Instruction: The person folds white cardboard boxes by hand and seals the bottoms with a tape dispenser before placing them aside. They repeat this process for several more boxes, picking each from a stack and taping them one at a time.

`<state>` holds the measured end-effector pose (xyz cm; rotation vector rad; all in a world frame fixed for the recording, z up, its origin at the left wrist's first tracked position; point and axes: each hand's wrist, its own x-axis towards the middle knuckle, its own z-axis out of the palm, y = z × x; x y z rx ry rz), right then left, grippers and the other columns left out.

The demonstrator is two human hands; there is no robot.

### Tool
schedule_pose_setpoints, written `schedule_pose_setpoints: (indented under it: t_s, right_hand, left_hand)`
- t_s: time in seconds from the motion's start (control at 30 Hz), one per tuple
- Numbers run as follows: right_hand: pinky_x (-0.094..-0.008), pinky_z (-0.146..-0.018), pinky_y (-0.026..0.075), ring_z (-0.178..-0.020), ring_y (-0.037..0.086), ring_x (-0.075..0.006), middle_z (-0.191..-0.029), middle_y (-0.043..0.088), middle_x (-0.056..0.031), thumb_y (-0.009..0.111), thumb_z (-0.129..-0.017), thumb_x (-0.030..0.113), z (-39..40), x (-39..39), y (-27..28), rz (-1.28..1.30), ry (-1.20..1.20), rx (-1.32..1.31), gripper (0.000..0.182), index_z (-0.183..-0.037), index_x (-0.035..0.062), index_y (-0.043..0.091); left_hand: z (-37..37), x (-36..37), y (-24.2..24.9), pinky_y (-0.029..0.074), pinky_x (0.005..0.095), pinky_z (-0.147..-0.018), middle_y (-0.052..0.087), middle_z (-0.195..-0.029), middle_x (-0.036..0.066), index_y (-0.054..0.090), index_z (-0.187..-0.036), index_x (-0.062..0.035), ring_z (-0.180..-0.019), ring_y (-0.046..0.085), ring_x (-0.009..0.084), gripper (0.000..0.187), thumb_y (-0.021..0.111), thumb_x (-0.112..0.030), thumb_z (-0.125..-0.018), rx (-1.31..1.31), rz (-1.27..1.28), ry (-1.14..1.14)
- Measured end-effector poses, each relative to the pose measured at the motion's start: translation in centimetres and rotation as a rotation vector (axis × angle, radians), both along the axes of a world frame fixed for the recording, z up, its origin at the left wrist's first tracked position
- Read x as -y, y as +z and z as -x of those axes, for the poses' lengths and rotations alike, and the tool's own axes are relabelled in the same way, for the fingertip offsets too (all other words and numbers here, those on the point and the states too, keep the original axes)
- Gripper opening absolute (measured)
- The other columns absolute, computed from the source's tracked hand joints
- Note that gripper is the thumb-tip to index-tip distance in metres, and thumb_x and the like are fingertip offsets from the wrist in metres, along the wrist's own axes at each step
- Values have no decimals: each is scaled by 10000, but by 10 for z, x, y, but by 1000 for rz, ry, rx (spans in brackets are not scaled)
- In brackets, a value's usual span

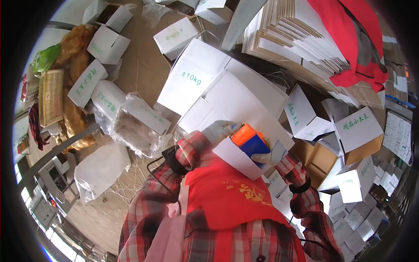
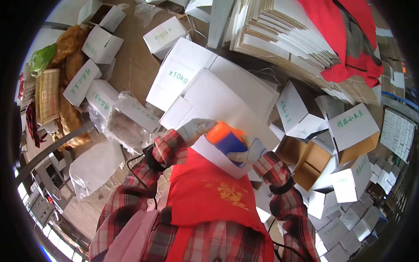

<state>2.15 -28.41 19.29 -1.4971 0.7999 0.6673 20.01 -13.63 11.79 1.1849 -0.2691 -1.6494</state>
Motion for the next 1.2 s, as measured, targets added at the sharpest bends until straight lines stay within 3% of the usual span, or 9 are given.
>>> schedule_pose_setpoints:
  t_s: [0.2, 0.23, 0.47, 0.53, 0.57, 0.77, 0.9, 1.07, 1.2]
  right_hand:
    - [-283, -695, 495, -790, 607, -160, -923, 630, -87, 775, -615, 337, -20, -10, 7, 13, -22, -67, 626, -1100, 6, 560]
    - [-279, -670, 499, -775, 608, -158, -914, 628, -85, 774, -616, 337, -34, -9, 22, -29, -46, -106, 621, -1097, 7, 560]
    - [-270, -570, 506, -720, 606, -149, -875, 623, -81, 769, -623, 334, -42, -3, 23, 94, -28, -120, 593, -1079, 12, 567]
    - [-276, -595, 506, -717, 611, -159, -877, 627, -90, 770, -613, 345, -49, -1, 25, 65, -6, -177, 601, -1075, 14, 573]
    - [-279, -607, 506, -716, 613, -164, -878, 628, -94, 770, -608, 350, -50, 0, 26, 46, 3, -209, 605, -1072, 14, 576]
    - [-295, -709, 488, -782, 624, -201, -890, 640, -115, 753, -604, 392, -40, -3, 15, 176, -34, -247, 611, -1058, 16, 594]
    - [-298, -709, 488, -804, 628, -216, -882, 645, -118, 736, -608, 426, -52, -6, 16, 156, 69, -351, 620, -1054, 17, 601]
    - [-306, -707, 487, -775, 633, -238, -852, 644, -134, 719, -592, 488, -62, -2, 33, 187, 77, -254, 671, -1051, 13, 602]
    - [-314, -675, 485, -736, 622, -241, -819, 635, -149, 738, -600, 471, -63, 4, 20, 214, 184, -375, 646, -984, -31, 608]
  left_hand:
    - [-18, 2, -35, 458, 280, -589, 608, -724, 82, 652, -811, -12, -691, 590, 151, 134, 544, 34, -748, 187, 277, 538]
    - [-52, 5, -15, 445, 283, -545, 586, -672, 84, 651, -736, -35, -629, 576, 170, 125, 548, 37, -744, 636, 57, 244]
    - [-170, -9, -81, 470, 302, -604, 626, -693, 77, 676, -739, -99, -610, 568, 188, 93, 596, -111, -785, 1572, -432, 98]
    - [-163, -31, -205, 488, 374, -711, 665, -865, 94, 676, -718, -128, -773, 637, 235, 282, 575, -380, -797, 895, -397, 120]
    - [-138, -1, -173, 481, 372, -761, 660, -898, 104, 684, -791, -134, -855, 627, 268, 301, 557, -405, -812, 1369, -691, -404]
    - [-116, 20, -136, 372, 482, -927, 423, -1333, 60, 618, -1070, -172, -1120, 485, 290, 379, 524, -440, -818, 1254, -528, -536]
    - [-117, 31, -124, 210, 586, -1016, 176, -1468, 12, 216, -1389, -228, -1272, 340, 237, 741, 554, -470, -775, 1254, -850, -776]
    - [-131, 21, -103, 244, 472, -1016, 514, -1229, 105, 531, -1198, -160, -1188, 440, 249, 437, 511, -391, -828, 1102, -688, -337]
    - [-62, 28, -34, 286, 434, -994, 462, -1266, 109, 400, -1296, -137, -1140, 459, 283, 584, 537, -417, -802, 1559, -248, 27]
